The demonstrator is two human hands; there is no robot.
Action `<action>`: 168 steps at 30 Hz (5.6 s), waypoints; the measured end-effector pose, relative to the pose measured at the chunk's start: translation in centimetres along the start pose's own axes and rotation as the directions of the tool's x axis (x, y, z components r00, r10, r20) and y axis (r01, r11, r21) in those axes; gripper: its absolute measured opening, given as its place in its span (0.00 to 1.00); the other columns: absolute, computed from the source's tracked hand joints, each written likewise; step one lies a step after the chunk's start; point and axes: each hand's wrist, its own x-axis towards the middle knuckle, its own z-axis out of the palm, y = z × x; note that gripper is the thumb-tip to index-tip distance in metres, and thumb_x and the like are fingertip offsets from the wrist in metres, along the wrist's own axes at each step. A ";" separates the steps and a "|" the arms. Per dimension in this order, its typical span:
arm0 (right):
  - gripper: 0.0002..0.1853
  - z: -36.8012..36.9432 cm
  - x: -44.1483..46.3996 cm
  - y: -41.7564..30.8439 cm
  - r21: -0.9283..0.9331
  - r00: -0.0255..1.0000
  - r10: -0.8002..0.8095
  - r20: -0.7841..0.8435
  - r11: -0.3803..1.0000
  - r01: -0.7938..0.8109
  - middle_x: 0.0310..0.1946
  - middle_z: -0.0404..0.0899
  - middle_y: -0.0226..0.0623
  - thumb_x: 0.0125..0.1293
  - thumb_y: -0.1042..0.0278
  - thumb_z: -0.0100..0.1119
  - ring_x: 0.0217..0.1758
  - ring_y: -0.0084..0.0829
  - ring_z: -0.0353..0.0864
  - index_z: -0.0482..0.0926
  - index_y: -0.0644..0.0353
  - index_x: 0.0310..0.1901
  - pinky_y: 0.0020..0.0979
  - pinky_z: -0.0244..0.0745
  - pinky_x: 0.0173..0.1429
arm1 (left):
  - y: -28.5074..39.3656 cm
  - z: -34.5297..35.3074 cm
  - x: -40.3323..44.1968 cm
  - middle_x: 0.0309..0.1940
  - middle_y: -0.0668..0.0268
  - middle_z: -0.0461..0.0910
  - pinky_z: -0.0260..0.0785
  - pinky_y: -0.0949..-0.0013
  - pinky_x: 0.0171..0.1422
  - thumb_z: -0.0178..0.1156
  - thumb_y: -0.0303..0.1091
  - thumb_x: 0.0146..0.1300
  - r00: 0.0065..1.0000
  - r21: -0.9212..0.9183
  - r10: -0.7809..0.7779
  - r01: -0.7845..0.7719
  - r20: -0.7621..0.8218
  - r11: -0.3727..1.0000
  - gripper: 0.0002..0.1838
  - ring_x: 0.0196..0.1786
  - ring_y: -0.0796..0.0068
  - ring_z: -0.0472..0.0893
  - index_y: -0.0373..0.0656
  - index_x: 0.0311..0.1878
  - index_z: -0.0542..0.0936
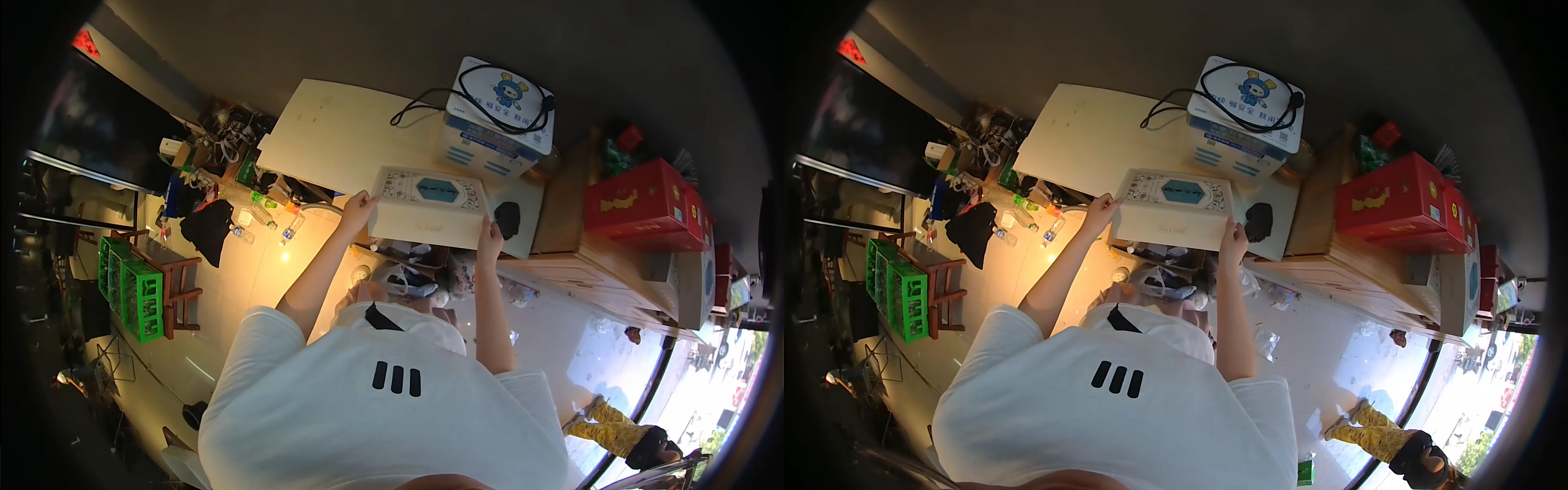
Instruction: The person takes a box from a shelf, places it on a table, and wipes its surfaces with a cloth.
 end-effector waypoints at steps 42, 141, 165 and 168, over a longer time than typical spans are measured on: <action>0.40 16.1 -8.5 1.5 0.252 0.919 0.391 -0.054 0.896 -0.367 0.68 0.54 0.51 0.66 0.50 0.51 0.69 0.44 0.57 0.44 0.61 0.70 0.36 0.56 0.66 | -13.8 -10.0 5.1 0.20 0.71 0.69 0.63 0.78 0.28 0.68 0.35 0.53 0.987 -0.057 0.096 -0.090 0.129 0.994 0.16 0.22 0.83 0.69 0.43 0.26 0.68; 0.52 49.5 -5.1 -11.4 -0.333 0.826 -0.061 0.560 0.897 0.292 0.58 0.70 0.49 0.50 0.75 0.64 0.53 0.50 0.75 0.39 0.47 0.71 0.45 0.77 0.49 | -14.6 -35.8 23.5 0.22 0.58 0.80 0.63 0.51 0.45 0.61 0.39 0.50 0.980 0.678 0.192 -0.109 -0.049 0.727 0.10 0.31 0.53 0.79 0.43 0.27 0.78; 0.51 52.2 -6.5 -15.8 -0.573 0.911 -0.205 0.358 0.721 0.388 0.66 0.53 0.53 0.51 0.73 0.65 0.56 0.56 0.69 0.42 0.42 0.71 0.43 0.76 0.50 | -11.1 -37.1 25.5 0.37 0.59 0.75 0.55 0.53 0.57 0.62 0.40 0.50 0.853 0.750 0.521 -0.317 -0.043 0.581 0.19 0.44 0.60 0.74 0.42 0.43 0.73; 0.52 52.0 -6.1 -15.9 -0.659 0.873 -0.335 0.355 0.573 0.488 0.64 0.57 0.51 0.47 0.65 0.71 0.56 0.52 0.70 0.47 0.40 0.71 0.43 0.76 0.50 | -9.9 -37.5 25.4 0.42 0.62 0.70 0.54 0.55 0.57 0.66 0.42 0.46 0.747 0.760 0.649 -0.502 0.142 0.412 0.25 0.48 0.64 0.69 0.43 0.46 0.70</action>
